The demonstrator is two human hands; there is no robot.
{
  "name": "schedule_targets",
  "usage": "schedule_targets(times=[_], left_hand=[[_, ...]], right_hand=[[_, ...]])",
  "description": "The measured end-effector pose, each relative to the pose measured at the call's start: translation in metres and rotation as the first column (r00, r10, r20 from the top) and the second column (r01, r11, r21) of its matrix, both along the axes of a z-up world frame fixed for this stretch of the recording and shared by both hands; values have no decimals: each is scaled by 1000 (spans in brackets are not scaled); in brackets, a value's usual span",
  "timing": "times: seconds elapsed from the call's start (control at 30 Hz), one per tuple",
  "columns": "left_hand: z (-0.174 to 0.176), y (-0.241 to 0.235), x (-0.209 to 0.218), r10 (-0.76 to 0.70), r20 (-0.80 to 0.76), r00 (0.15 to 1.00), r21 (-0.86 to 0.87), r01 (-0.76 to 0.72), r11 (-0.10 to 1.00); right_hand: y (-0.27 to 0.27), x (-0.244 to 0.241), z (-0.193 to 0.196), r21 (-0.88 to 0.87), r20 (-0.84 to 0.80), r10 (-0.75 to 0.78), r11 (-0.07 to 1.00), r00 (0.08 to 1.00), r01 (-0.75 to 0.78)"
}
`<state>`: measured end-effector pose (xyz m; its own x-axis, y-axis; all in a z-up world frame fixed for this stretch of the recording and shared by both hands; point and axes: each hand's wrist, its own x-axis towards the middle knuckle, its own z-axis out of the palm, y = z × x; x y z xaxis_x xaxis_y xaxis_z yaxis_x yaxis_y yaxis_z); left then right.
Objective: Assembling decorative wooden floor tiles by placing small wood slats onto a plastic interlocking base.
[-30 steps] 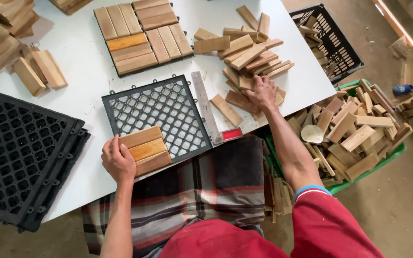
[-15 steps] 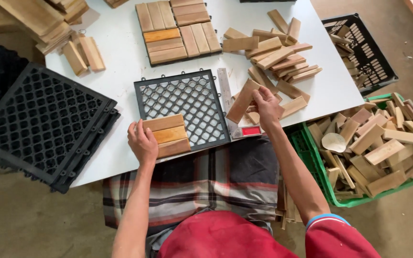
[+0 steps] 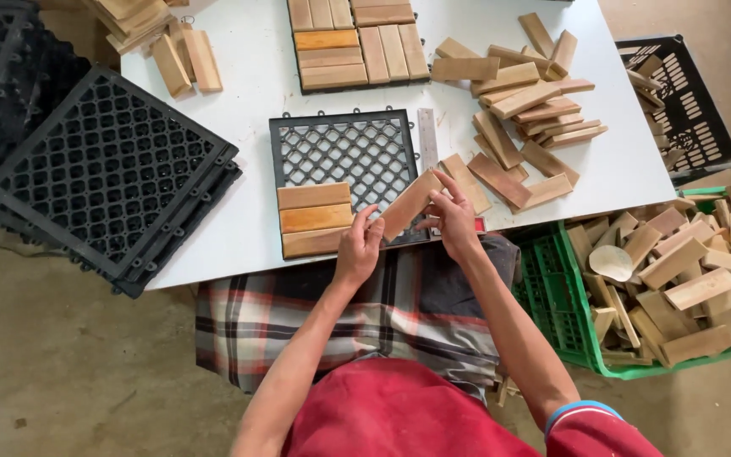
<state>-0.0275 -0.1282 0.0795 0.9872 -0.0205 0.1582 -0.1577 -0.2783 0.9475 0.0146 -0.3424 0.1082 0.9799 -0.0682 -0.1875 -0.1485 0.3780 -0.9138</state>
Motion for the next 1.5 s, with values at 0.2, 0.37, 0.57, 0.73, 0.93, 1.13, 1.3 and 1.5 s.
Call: schedule_targets(times=[0.2, 0.37, 0.57, 0.73, 0.93, 1.13, 1.3, 1.5], left_hand=[[17, -1, -5, -13, -114, 993, -29, 10, 1000], [4, 3, 7, -35, -226, 973, -110, 10, 994], [0, 13, 13, -29, -298, 954, -158, -20, 987], [12, 27, 26, -10, -326, 945, -191, -55, 980], [-8, 3, 20, -86, -385, 919, -115, 44, 992], [-5, -8, 16, 7, -397, 918, -179, -85, 980], [33, 8, -1, 85, -434, 897, -263, -216, 940], [64, 21, -20, 111, -705, 700, -259, -401, 879]], right_hand=[[6, -15, 0, -26, -24, -10, 1000, 1000, 9], [-7, -13, -27, -83, -157, -24, 996, 987, 11], [-18, -20, -31, -172, -272, -109, 983, 956, 63], [-44, -10, -50, -135, -272, -269, 961, 924, 240], [16, -34, -19, -34, -335, -251, 966, 908, 255], [74, -53, 15, 47, -268, 75, 997, 960, -65], [96, -54, 25, 4, -320, 236, 969, 917, -248], [134, -31, -17, -140, -365, 209, 951, 907, -276]])
